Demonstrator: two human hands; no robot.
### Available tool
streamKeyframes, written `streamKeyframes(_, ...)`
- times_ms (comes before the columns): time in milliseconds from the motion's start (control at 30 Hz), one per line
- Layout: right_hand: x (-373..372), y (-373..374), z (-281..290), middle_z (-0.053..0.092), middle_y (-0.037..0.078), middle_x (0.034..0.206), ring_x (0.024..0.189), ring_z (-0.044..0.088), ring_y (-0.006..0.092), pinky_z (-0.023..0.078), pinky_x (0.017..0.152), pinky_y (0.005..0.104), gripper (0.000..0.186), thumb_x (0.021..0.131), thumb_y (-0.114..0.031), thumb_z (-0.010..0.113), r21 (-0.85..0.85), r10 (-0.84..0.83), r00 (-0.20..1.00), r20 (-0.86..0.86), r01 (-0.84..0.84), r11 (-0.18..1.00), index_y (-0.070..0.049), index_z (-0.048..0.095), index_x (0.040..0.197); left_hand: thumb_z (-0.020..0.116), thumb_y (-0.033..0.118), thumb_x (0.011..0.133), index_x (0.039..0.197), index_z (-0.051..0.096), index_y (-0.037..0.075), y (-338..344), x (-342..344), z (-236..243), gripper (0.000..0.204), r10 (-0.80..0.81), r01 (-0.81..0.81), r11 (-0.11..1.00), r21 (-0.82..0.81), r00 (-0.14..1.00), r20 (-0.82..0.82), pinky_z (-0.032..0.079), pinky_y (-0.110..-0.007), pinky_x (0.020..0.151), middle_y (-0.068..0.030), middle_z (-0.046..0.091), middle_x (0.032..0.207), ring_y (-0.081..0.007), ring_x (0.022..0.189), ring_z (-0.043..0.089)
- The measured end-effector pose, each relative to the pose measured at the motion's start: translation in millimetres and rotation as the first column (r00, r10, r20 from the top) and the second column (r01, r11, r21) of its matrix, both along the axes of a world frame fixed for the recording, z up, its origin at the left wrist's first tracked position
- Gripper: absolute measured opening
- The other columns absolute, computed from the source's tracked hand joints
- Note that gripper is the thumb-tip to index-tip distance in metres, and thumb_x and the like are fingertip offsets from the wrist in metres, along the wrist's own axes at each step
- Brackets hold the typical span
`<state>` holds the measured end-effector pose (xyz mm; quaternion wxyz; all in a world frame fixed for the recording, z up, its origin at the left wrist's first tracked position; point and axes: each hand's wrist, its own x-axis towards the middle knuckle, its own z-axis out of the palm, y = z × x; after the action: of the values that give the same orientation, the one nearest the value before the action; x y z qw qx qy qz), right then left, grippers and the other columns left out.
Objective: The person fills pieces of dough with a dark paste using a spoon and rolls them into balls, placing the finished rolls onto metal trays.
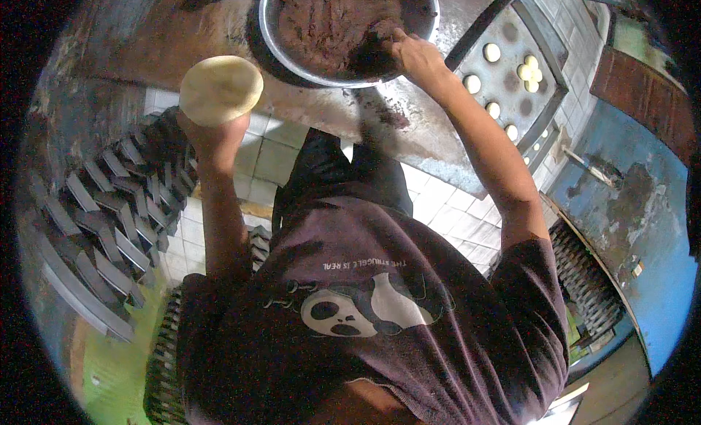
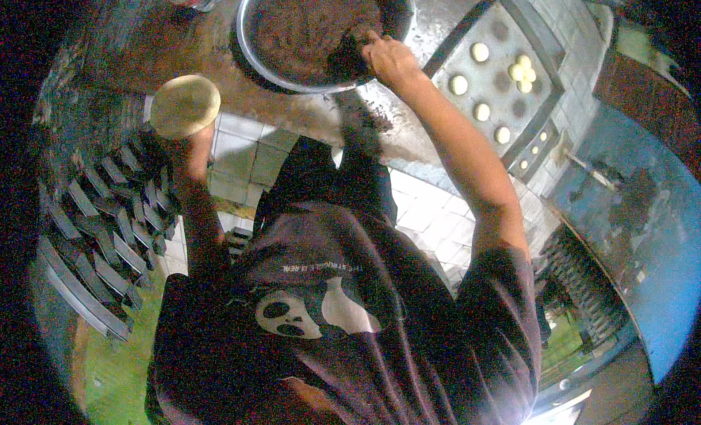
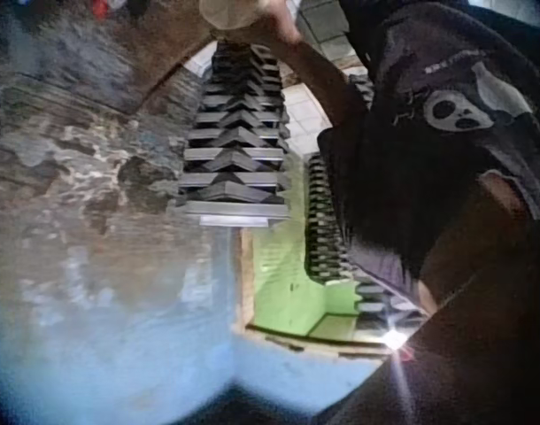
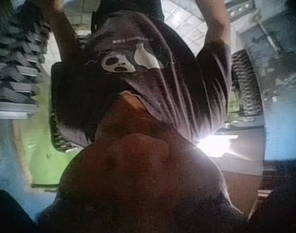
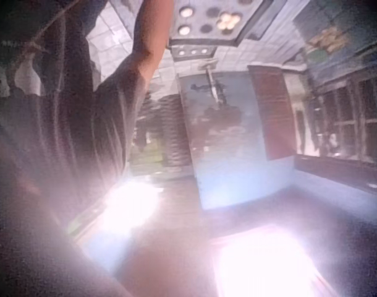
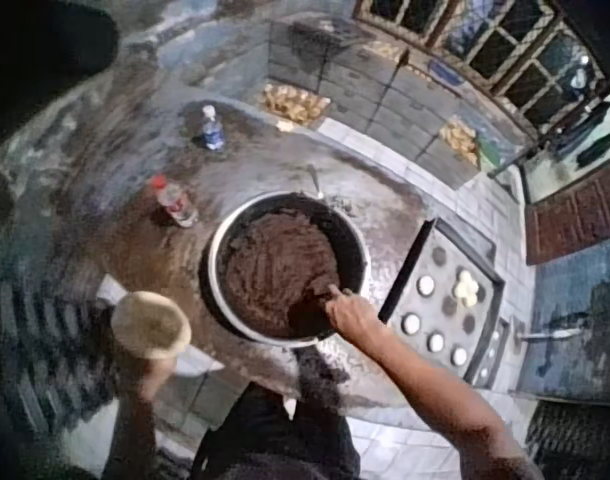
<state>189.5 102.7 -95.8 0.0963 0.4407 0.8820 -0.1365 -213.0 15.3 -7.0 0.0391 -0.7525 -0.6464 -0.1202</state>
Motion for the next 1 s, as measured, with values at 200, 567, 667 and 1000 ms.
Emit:
streamKeyframes(200, -6.3, 9.6, -20.0, 0.07, 0.02, 0.078, 0.074, 0.07, 0.0406, 0.058, 0.072, 0.0508, 0.016, 0.093, -0.018, 0.057, -0.053, 0.075, 0.996, -0.054, -0.078, 0.996, -0.007, 0.069, 0.09, 0.087, 0.024, 0.073, 0.102, 0.071, 0.005, -6.9, -10.1, -16.5, 0.038, 0.089, -0.085, 0.996, -0.031, 0.851, 0.518, 0.057, -0.043, 0.082, -0.0139, 0.074, 0.095, -0.0344, 0.09, 0.073)
streamKeyframes(567, -34.9, 24.3, 87.3, 0.072, 0.003, 0.108, 0.101, 0.062, 0.0124, 0.049, 0.091, 0.029, 0.027, 0.101, -0.015, 0.059, -0.871, -0.476, 0.779, -0.409, -0.177, 0.458, -0.002, 0.07, 0.122, 0.082, 0.014, 0.079, 0.106, 0.073, 0.001, 10.3, 25.2, 0.9, 0.031, -0.049, 0.087, 0.993, -0.079, 0.916, 0.399, 0.058, -0.04, 0.081, -0.0158, 0.076, 0.1, -0.0307, 0.09, 0.075)
streamKeyframes(667, -56.8, -18.1, 135.7, 0.07, 0.009, 0.11, 0.103, 0.066, 0.021, 0.053, 0.092, 0.0357, 0.025, 0.097, -0.01, 0.062, -0.607, -0.451, 0.581, -0.678, -0.096, 0.789, -0.005, 0.071, 0.119, 0.082, 0.009, 0.08, 0.108, 0.074, -0.001, 14.8, 56.0, 14.7, 0.031, 0.239, 0.081, 0.913, -0.4, 0.688, 0.685, 0.058, -0.037, 0.085, -0.0116, 0.078, 0.102, -0.0225, 0.093, 0.075)
streamKeyframes(1000, -80.9, -76.1, 163.2, 0.058, 0.009, 0.104, 0.089, 0.064, 0.0261, 0.055, 0.075, 0.0376, 0.053, 0.078, 0.009, 0.068, 0.001, -0.234, 0.602, -0.764, 0.363, 0.932, -0.018, 0.072, 0.123, 0.088, 0.018, 0.076, 0.103, 0.074, 0.0, 27.0, 115.2, 48.7, 0.036, 0.13, 0.194, 0.952, -0.237, 0.445, 0.886, 0.058, -0.035, 0.079, -0.0132, 0.078, 0.096, -0.0205, 0.088, 0.076)
